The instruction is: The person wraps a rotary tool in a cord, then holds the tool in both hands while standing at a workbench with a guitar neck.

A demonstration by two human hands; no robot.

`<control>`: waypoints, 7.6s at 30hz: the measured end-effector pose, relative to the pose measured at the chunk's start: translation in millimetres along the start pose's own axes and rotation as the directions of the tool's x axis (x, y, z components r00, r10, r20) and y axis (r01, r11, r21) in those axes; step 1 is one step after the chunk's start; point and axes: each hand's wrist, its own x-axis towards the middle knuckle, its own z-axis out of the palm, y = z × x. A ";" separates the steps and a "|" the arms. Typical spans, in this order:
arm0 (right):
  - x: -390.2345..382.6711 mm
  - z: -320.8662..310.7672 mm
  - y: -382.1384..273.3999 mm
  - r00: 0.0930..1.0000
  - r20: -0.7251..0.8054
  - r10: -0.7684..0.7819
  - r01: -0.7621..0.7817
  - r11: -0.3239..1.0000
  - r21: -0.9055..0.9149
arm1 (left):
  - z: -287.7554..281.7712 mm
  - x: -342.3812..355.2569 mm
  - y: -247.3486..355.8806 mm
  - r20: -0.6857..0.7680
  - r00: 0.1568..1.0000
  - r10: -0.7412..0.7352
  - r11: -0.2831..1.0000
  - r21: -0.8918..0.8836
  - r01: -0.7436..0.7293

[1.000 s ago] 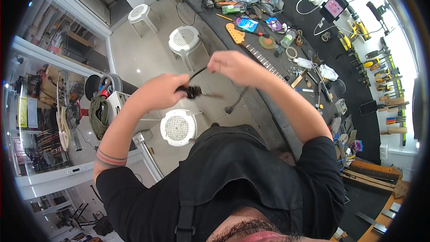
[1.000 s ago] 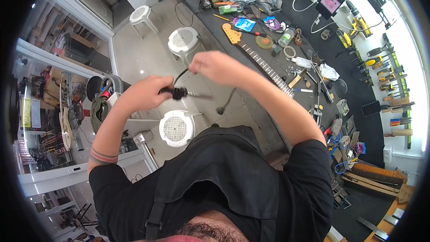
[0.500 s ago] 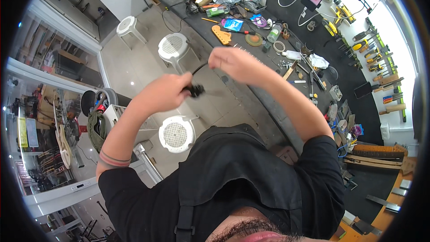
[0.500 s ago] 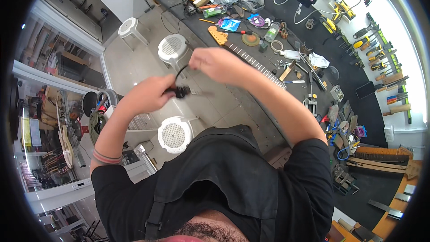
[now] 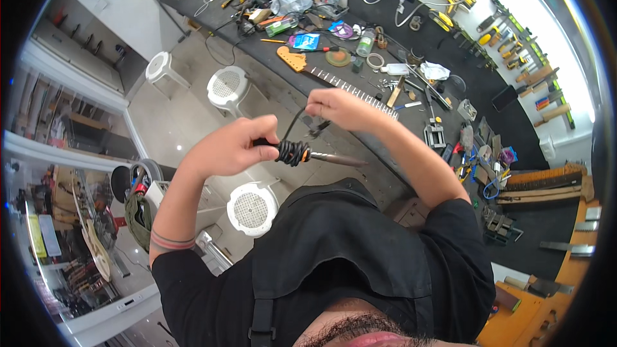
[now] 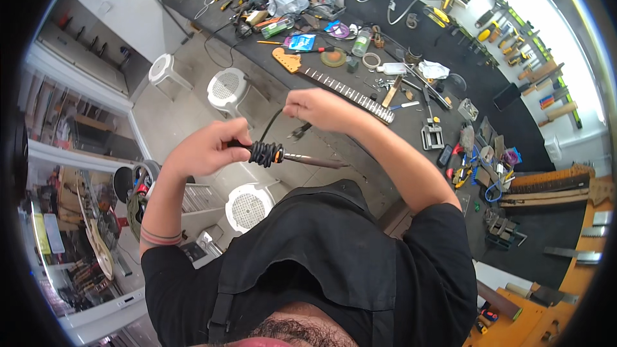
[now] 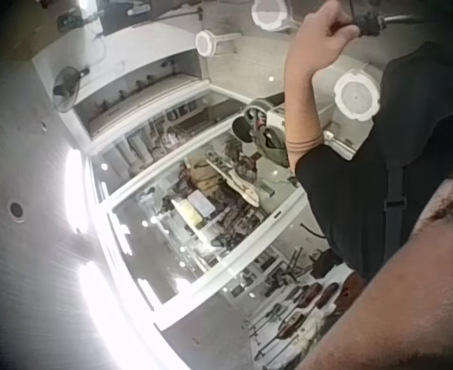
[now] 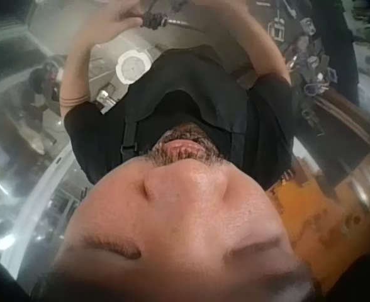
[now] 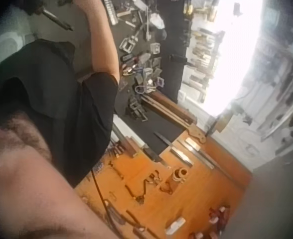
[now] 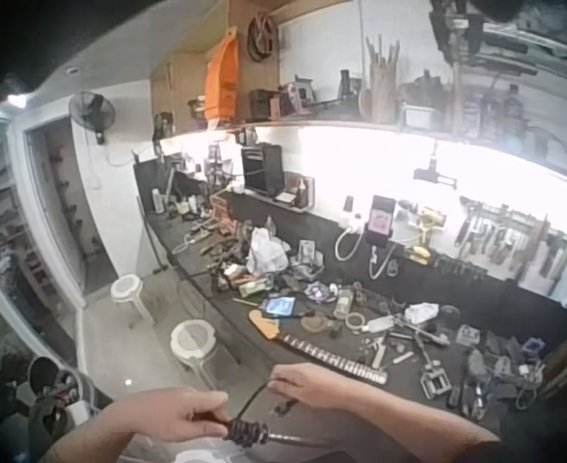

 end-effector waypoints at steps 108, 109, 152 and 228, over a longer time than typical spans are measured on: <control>59.9 -348.7 439.2 0.289 -0.891 0.351 -0.492 0.853 0.176 | 101.0 611.3 -57.1 -0.543 0.742 0.394 0.759 0.648 0.070; 61.3 -348.5 441.6 0.310 -0.917 0.251 -0.536 0.843 0.049 | 102.6 608.6 -62.9 -0.574 0.696 0.431 0.783 0.621 0.027; -205.3 -28.9 357.3 0.519 -0.631 0.576 -0.458 0.811 0.364 | 154.8 301.4 -272.1 -0.253 0.968 -0.006 0.866 0.483 0.131; -4.4 -24.8 66.1 0.157 -0.844 0.513 -0.040 0.857 0.514 | 35.3 387.6 -160.3 0.382 0.913 0.141 0.337 -0.886 0.319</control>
